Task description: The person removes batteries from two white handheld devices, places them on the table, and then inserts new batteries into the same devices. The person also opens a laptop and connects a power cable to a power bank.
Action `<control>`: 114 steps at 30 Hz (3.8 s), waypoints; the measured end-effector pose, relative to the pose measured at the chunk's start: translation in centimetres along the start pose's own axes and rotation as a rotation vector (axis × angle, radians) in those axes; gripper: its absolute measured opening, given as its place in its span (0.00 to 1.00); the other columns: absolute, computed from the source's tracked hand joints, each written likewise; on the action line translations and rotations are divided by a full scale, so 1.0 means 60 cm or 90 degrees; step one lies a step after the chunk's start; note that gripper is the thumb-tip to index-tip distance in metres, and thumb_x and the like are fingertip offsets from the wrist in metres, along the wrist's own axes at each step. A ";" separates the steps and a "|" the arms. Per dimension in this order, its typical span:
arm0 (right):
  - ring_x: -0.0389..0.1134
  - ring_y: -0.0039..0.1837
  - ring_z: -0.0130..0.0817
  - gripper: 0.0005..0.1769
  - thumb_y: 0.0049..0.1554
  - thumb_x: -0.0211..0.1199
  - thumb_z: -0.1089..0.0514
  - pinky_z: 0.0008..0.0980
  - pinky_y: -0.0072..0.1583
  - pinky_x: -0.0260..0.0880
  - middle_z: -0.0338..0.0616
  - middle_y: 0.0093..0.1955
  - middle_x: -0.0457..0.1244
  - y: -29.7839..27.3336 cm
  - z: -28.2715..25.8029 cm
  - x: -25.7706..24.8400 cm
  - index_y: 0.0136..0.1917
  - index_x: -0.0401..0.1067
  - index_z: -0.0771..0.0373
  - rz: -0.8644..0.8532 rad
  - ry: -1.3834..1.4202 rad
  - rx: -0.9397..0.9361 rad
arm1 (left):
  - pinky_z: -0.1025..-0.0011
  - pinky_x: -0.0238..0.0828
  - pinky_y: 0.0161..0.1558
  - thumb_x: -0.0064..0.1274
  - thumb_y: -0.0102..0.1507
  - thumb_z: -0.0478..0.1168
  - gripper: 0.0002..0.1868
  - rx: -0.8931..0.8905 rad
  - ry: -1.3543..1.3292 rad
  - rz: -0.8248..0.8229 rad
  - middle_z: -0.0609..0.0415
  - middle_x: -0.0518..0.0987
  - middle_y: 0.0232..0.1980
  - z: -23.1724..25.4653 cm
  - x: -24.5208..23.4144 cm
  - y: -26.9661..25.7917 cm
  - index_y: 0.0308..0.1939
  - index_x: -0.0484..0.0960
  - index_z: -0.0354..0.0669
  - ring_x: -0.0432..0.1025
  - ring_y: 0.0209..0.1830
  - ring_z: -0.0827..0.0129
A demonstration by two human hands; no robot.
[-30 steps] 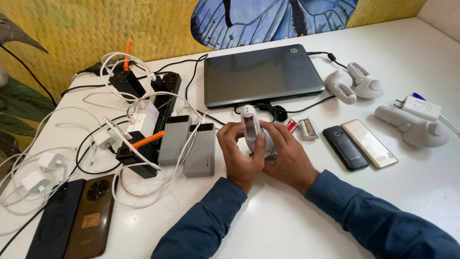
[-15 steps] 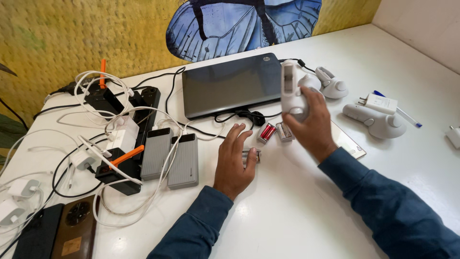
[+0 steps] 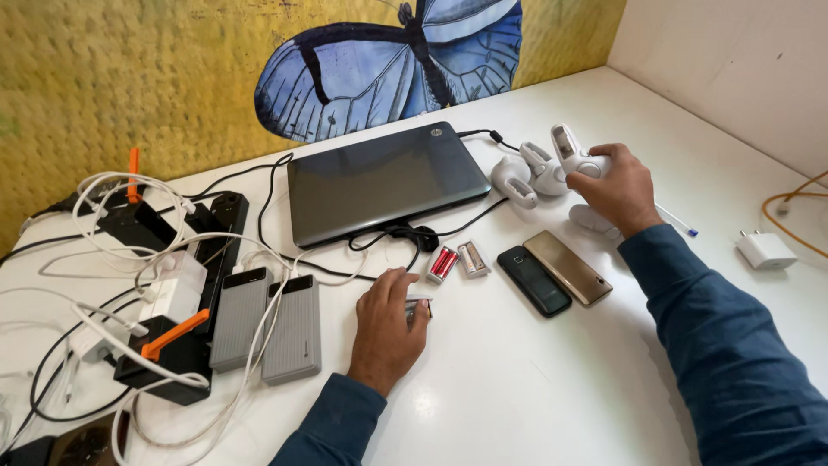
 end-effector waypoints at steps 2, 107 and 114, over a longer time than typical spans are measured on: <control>0.75 0.53 0.46 0.39 0.45 0.71 0.45 0.36 0.59 0.72 0.60 0.51 0.71 0.034 0.028 0.005 0.65 0.71 0.68 -0.052 0.013 0.084 | 0.52 0.48 0.72 0.50 0.65 0.42 0.22 -0.003 0.025 -0.027 0.43 0.68 0.68 0.003 0.004 0.001 0.62 0.73 0.40 0.56 0.75 0.52; 0.74 0.57 0.43 0.35 0.46 0.73 0.59 0.32 0.58 0.76 0.54 0.64 0.65 -0.339 -0.291 0.128 0.66 0.70 0.68 -0.254 0.145 -0.320 | 0.68 0.71 0.64 0.61 0.57 0.27 0.30 0.033 -0.228 -0.080 0.47 0.74 0.69 0.019 -0.008 0.000 0.65 0.76 0.40 0.72 0.66 0.56; 0.73 0.57 0.50 0.36 0.45 0.73 0.57 0.37 0.57 0.76 0.62 0.61 0.66 -0.343 -0.302 0.125 0.64 0.69 0.73 -0.228 0.078 -0.394 | 0.68 0.68 0.63 0.61 0.56 0.27 0.29 0.068 -0.224 -0.065 0.46 0.76 0.68 0.019 -0.006 0.002 0.63 0.78 0.39 0.73 0.66 0.57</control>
Point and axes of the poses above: each hand's wrist, its own y-axis towards the middle knuckle, its own x-axis out of the palm, z = x × y, the point moved 8 cm from there along y, towards the middle knuckle
